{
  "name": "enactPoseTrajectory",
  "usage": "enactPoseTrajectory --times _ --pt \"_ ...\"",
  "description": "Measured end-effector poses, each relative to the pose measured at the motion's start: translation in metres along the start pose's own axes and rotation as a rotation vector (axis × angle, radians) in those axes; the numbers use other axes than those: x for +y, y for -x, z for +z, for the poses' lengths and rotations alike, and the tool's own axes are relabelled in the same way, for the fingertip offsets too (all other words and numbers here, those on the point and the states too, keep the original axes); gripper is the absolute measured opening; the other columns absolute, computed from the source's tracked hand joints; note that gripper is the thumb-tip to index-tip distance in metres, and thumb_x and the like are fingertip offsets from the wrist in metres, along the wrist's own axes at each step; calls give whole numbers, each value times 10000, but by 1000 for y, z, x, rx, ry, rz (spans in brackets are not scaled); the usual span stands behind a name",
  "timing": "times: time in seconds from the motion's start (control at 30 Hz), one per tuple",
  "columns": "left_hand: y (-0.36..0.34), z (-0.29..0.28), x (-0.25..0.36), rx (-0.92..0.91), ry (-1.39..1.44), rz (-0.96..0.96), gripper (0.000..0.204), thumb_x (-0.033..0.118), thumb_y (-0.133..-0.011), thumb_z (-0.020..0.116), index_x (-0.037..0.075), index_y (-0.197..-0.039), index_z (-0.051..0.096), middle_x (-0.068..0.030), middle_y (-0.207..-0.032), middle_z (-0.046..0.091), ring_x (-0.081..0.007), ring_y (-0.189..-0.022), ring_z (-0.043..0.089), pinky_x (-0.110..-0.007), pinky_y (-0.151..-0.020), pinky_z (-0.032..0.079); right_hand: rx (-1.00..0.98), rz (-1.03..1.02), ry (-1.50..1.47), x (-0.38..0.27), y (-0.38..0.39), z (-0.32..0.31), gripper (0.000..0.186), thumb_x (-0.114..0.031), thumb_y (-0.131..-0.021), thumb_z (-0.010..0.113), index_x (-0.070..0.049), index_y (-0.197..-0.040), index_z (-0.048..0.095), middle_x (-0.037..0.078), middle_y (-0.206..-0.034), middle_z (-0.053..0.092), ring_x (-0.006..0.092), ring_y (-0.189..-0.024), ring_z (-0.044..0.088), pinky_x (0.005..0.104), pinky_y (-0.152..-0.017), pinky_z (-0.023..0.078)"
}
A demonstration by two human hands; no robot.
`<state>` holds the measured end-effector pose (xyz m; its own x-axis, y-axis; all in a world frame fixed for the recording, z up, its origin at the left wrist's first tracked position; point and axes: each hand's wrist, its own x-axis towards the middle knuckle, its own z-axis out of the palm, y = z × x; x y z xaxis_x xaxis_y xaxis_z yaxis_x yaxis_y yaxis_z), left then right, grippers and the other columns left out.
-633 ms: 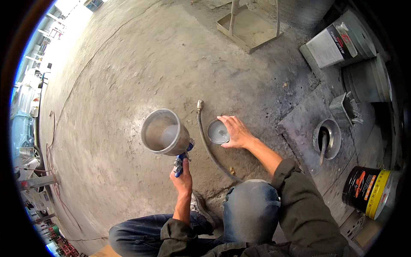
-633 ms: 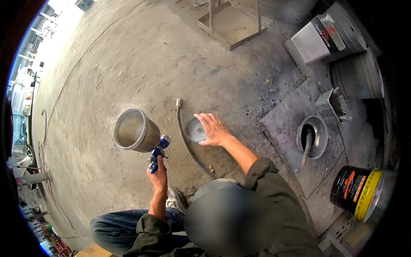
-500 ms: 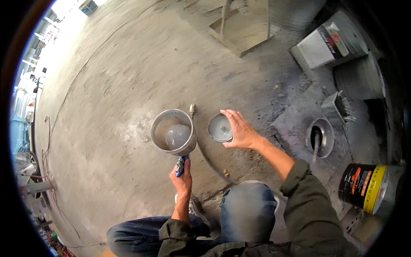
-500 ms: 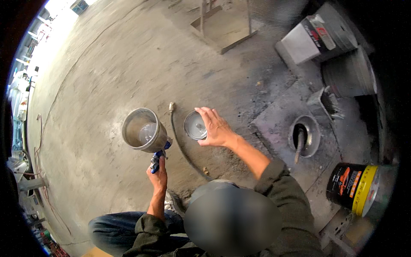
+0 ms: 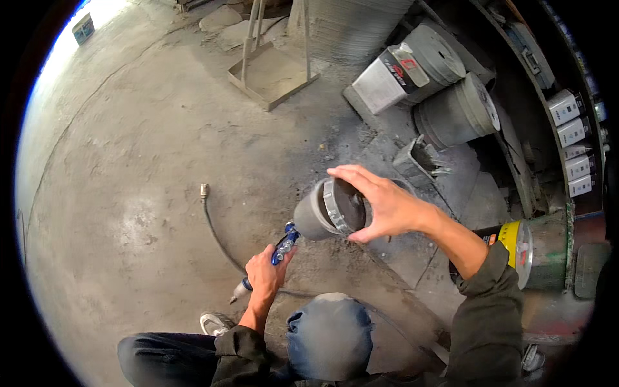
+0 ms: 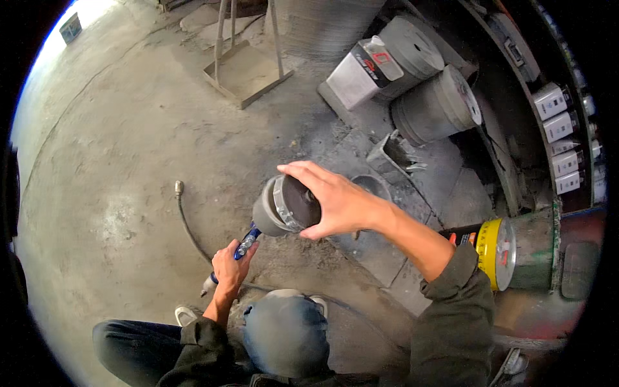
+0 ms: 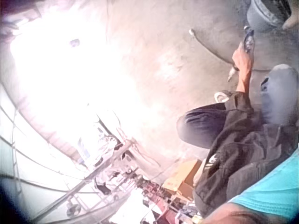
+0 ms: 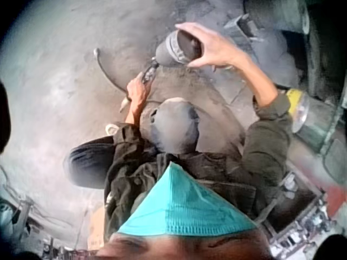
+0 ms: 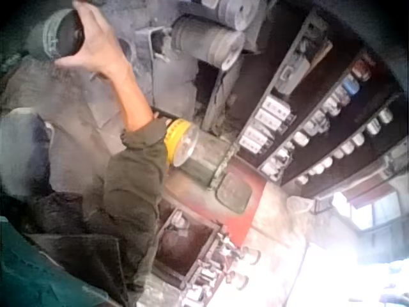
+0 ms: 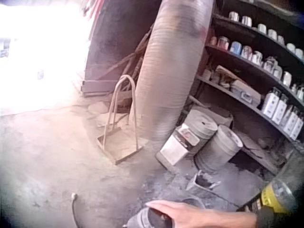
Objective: The person uses a spray gun to apply paint to a car's hood, then walks to a workbench to clean the spray gun with solvent and refill it with paint from a can.
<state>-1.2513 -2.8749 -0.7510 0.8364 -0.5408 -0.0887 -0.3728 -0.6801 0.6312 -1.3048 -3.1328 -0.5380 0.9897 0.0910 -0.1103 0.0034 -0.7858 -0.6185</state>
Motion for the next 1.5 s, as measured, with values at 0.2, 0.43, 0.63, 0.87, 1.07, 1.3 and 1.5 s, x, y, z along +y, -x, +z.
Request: enactPoseTrajectory --times 0.2,0.43,0.63,0.87,1.07,1.3,1.5 --pt "0 15 40 -153 38 196 518 567 -770 710 61 -702 622 -171 -609 620 -378 -600 630 -456 -580 487 -102 -79 258 6 74 -22 1002 -215 -550 878 -56 -1415 398 150 -1433 432 348 -1288 462 392 -1060 427" --pt "-2 20 31 -438 -86 383 493 612 -759 687 120 -795 685 -135 -663 660 -348 -616 652 -449 -575 517 -219 -467 573 -12 115 -10 490 -130 -838 598 -218 -1316 535 -6 -1400 495 358 -1285 471 448 -1023 469" --pt "3 13 39 -429 -49 340 509 642 -796 631 136 -836 675 -130 -669 663 -341 -629 662 -439 -585 528 -50 11 383 -26 113 -3 896 -373 -627 816 -108 -1396 439 164 -1378 494 367 -1213 529 449 -981 464" --pt "8 22 57 -314 -38 219 507 601 -840 610 97 -819 656 -162 -666 654 -363 -638 658 -460 -579 514 48 342 184 1 112 3 1246 -359 -488 900 -19 -1484 234 251 -1366 461 410 -1215 507 463 -1012 414" --pt "-4 30 99 -199 250 249 417 469 -921 576 61 -1000 562 -204 -787 647 -397 -772 644 -467 -665 509 616 573 -577 64 131 60 1097 -23 -594 850 -79 -1499 232 144 -1321 492 258 -1123 548 410 -844 539" --pt "-17 35 164 -301 651 703 483 99 -831 615 -17 -1274 462 -242 -1291 469 -419 -1198 461 -452 -949 433 1059 546 -988 52 61 119 130 -130 -953 578 -10 -976 624 65 -855 678 140 -775 605 296 -755 484" --pt "-83 20 27 244 134 560 350 76 -763 653 32 -1105 597 -225 -1205 554 -374 -1134 507 -460 -934 442 1566 744 -805 108 167 52 324 -259 -888 676 -130 -652 494 -37 -622 367 91 -587 372 268 -624 438"
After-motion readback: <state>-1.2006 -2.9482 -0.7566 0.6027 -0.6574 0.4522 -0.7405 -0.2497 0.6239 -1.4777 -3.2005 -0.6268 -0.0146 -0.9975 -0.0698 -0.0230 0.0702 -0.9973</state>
